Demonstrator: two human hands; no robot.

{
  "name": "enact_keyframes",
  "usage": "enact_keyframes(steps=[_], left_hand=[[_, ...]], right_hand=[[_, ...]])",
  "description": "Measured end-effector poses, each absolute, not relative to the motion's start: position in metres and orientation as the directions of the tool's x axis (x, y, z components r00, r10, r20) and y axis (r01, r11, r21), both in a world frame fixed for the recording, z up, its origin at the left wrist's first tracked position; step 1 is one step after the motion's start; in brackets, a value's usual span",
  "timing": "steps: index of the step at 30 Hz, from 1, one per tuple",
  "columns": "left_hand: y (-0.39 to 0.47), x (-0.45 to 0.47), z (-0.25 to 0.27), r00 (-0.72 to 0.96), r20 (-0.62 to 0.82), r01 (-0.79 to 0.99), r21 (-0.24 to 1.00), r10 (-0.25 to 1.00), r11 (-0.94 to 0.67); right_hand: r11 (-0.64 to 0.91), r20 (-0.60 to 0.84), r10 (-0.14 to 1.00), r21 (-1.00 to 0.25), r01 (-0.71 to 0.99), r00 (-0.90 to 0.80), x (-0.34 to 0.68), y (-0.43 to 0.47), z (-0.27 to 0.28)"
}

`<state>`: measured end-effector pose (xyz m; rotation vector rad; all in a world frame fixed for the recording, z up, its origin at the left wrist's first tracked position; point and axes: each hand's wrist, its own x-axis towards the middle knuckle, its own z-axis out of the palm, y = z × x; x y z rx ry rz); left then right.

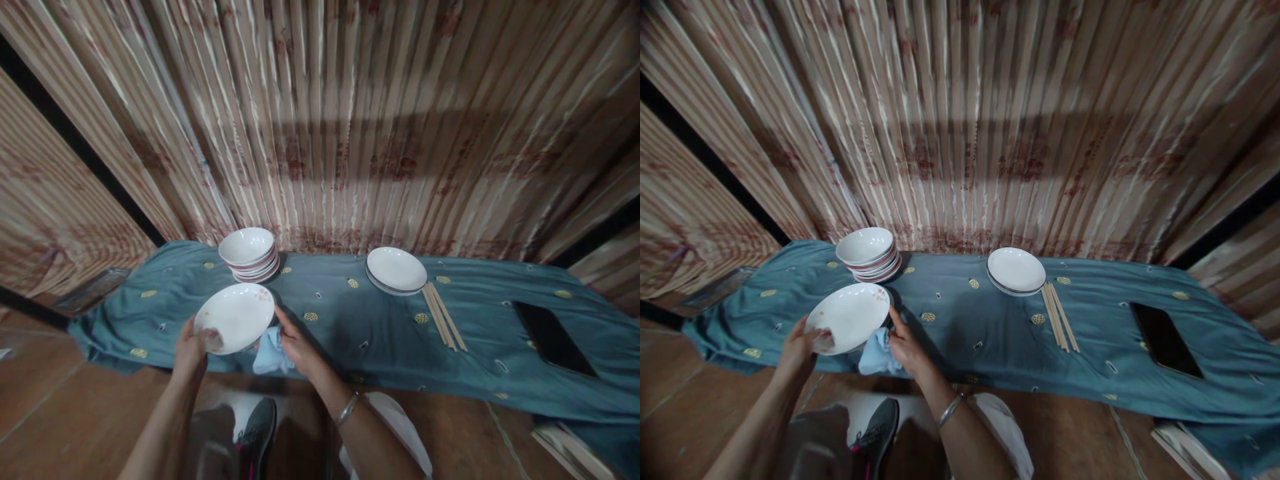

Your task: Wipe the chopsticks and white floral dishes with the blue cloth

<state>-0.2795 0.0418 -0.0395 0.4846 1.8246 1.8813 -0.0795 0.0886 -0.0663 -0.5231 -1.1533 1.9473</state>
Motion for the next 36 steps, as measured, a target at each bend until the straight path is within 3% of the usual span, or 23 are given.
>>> enact_keyframes(steps=[3,10,13,17,20,25,29,31,34,36], left_hand=[[0.037,-0.271,-0.033,-0.838,-0.027,-0.045,0.999,0.545,-0.019],[0.031,-0.228,-0.012,-0.795,0.135,0.090,0.990,0.592,-0.106],[0.034,-0.200,-0.001,-0.745,0.079,-0.019,0.990,0.662,-0.139],[0.040,-0.162,0.005,-0.593,-0.099,-0.189,0.982,0.799,-0.019],[0.047,-0.140,0.001,-0.528,-0.184,-0.297,0.955,0.829,0.023],[0.059,-0.112,-0.012,-0.435,-0.259,-0.372,0.924,0.863,0.089],[0.066,-0.089,-0.024,-0.354,-0.257,-0.344,0.930,0.899,0.130],[0.068,-0.080,-0.029,-0.324,-0.279,-0.351,0.923,0.904,0.159],[0.070,-0.072,-0.036,-0.303,-0.298,-0.351,0.918,0.905,0.185],[0.072,-0.072,-0.040,-0.295,-0.301,-0.341,0.920,0.907,0.194]], right_hand=[[-0.440,-0.042,0.737,-0.788,-0.432,-0.675,-0.071,0.085,-0.060],[-0.452,-0.023,0.776,-0.717,-0.531,-0.630,-0.033,0.085,-0.051],[-0.445,-0.026,0.788,-0.713,-0.541,-0.615,-0.011,0.090,-0.048],[-0.393,-0.046,0.853,-0.713,-0.581,-0.520,0.020,0.098,-0.046],[-0.349,-0.085,0.897,-0.736,-0.579,-0.433,0.045,0.104,-0.047],[-0.145,-0.104,0.989,-0.847,-0.511,-0.108,0.086,0.115,-0.052],[0.152,0.096,0.967,-0.960,-0.236,0.236,0.108,0.121,-0.052],[0.243,0.238,0.935,-0.970,0.013,0.262,0.110,0.119,-0.051],[0.349,0.369,0.929,-0.875,0.336,-0.003,0.105,0.108,-0.052],[0.454,0.377,0.890,-0.778,0.433,-0.256,0.098,0.099,-0.053]])
